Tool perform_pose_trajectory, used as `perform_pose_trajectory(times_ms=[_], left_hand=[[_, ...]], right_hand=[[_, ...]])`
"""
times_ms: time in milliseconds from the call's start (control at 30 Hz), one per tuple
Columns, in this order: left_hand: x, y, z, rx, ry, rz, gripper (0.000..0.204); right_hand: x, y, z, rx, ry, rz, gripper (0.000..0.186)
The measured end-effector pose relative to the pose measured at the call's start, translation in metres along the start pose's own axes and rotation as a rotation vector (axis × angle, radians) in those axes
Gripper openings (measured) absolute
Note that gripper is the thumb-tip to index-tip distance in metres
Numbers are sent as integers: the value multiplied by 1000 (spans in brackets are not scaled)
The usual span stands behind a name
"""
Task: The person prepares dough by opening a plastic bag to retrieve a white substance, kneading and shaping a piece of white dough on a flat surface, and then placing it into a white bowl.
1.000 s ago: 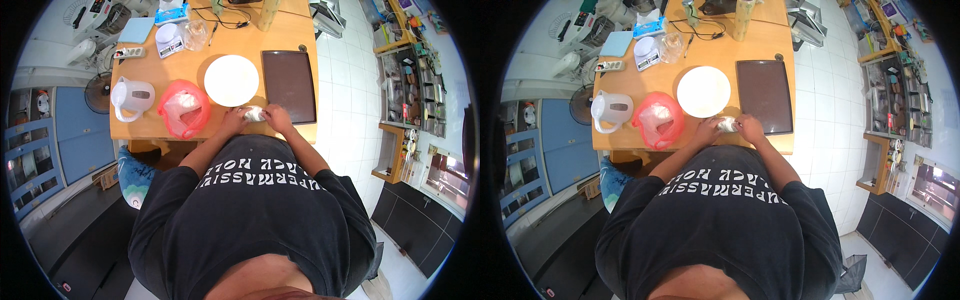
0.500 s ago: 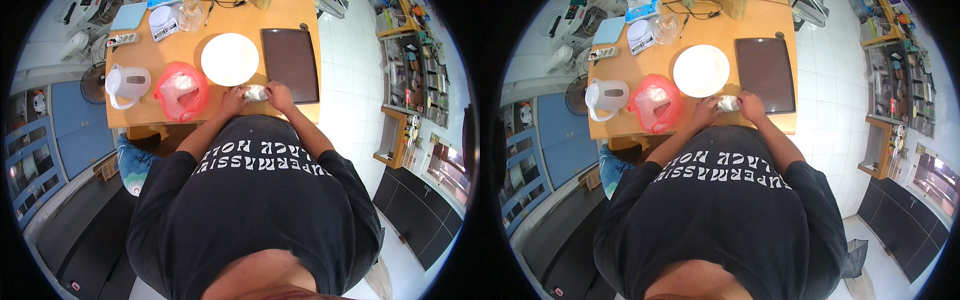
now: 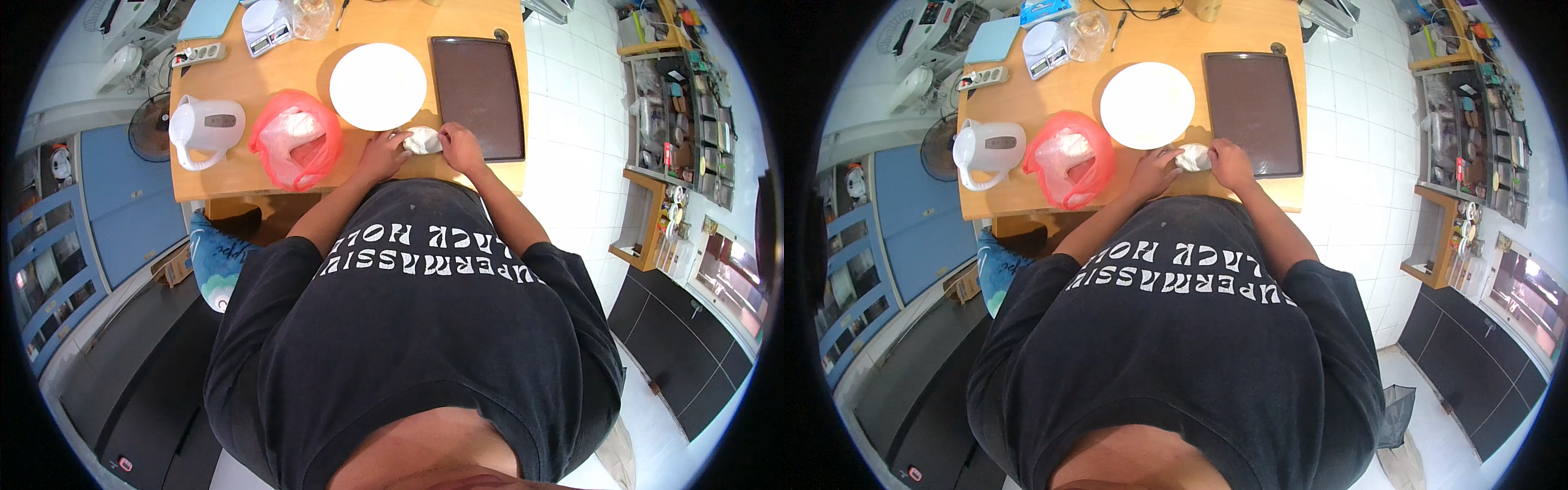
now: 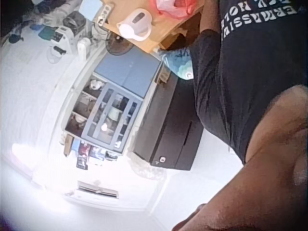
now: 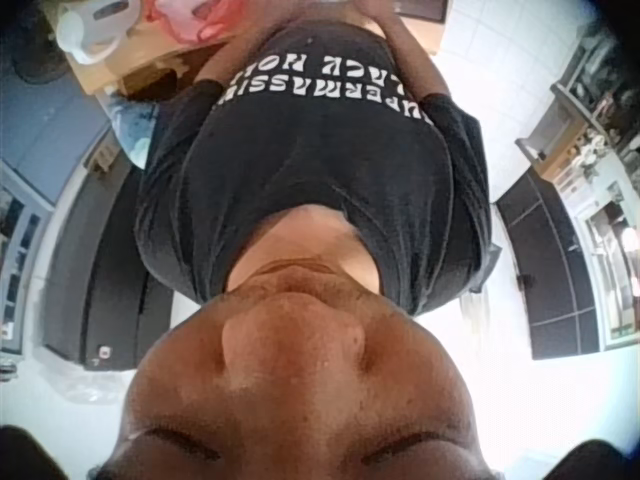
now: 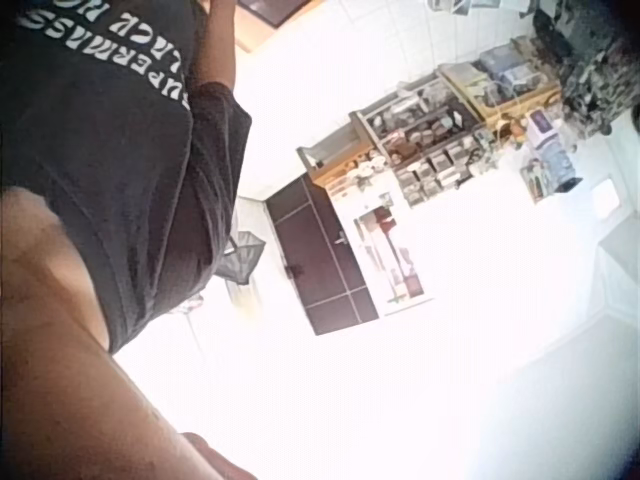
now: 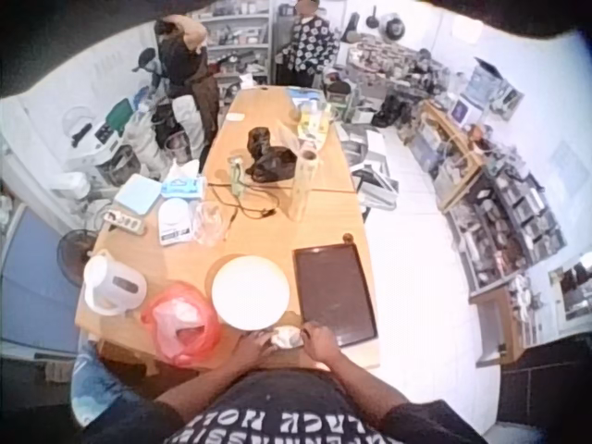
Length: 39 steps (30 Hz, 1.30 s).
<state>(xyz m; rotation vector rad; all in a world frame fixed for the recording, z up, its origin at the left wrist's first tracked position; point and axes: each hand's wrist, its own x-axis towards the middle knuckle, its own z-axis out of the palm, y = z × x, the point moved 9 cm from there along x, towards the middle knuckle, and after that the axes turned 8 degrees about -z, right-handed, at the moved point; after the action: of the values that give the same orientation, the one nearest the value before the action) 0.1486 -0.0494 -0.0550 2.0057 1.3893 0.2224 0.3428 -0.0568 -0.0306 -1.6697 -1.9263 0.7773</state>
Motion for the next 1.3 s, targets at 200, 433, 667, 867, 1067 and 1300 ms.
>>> perform_pose_trajectory(times_ms=[200, 433, 667, 867, 1067, 1300], left_hand=[[2, 19, -3, -75, 2, 94, 53], [14, 32, 10, -169, -61, 94, 51], [31, 38, 15, -218, 5, 123, 36], [36, 38, 24, -238, -20, 46, 20], [31, 39, 18, -286, 44, 105, 14], [24, 32, 10, -289, -12, 122, 12]], right_hand=[[-7, 7, -6, 120, 55, 63, 14], [-14, 4, -7, 93, -21, 111, 17], [-8, -7, -6, -109, 7, -51, 12], [-17, -20, 1, -152, -44, -130, 11], [-24, -20, 3, -161, -43, -133, 9], [-23, -33, 1, -153, -39, -200, 10]])
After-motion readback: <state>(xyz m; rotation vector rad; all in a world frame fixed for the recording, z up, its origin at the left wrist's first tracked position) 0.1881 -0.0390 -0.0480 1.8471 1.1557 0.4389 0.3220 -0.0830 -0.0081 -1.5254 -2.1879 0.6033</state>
